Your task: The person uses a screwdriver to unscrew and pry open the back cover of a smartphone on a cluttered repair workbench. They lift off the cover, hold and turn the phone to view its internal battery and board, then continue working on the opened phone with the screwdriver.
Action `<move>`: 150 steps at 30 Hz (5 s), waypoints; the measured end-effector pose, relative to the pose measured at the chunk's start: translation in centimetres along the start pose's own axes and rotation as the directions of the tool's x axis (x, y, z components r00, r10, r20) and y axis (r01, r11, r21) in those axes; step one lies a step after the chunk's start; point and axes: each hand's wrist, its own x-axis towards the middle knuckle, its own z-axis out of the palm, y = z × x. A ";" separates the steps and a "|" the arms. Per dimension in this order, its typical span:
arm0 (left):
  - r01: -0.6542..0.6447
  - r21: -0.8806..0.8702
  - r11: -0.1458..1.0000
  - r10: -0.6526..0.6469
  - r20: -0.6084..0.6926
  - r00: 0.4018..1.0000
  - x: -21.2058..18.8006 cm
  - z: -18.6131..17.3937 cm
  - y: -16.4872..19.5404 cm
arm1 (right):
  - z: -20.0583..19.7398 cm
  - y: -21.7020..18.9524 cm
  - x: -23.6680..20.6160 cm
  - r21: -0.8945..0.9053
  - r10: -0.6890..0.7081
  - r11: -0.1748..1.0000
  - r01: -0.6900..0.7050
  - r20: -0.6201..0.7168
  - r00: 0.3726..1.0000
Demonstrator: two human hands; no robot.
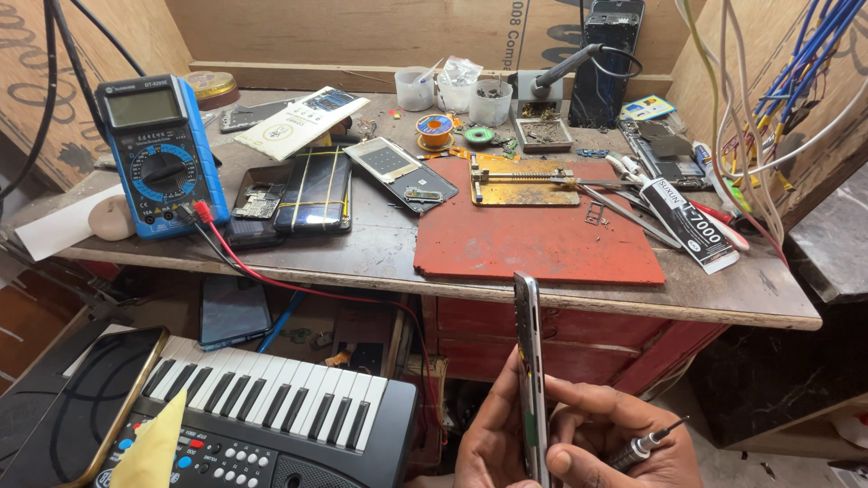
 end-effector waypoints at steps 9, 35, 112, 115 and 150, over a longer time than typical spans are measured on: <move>0.062 -0.020 0.998 -0.063 -0.031 0.998 0.1 -0.4 0.1 | 0.4 -0.4 0.4 -0.068 0.068 0.995 -0.077 -0.128 0.989; 0.010 0.080 0.997 -0.008 -0.024 1.000 0.2 -0.7 -0.1 | -0.9 0.9 0.0 -0.059 0.020 0.998 -0.030 -0.165 0.986; -0.008 -0.003 1.000 0.008 0.140 0.990 0.1 -0.6 -0.4 | -1.3 1.3 -0.3 -0.268 -0.257 0.920 0.285 0.136 0.957; -0.007 0.025 1.000 0.005 0.062 0.998 0.1 0.0 0.1 | -1.0 0.7 -0.3 -0.050 -0.222 0.974 0.220 -0.046 0.974; 0.340 0.159 0.927 -0.146 -0.681 0.718 0.3 1.2 -3.1 | -2.1 -0.8 0.0 -0.232 -0.379 0.922 0.310 -0.703 0.602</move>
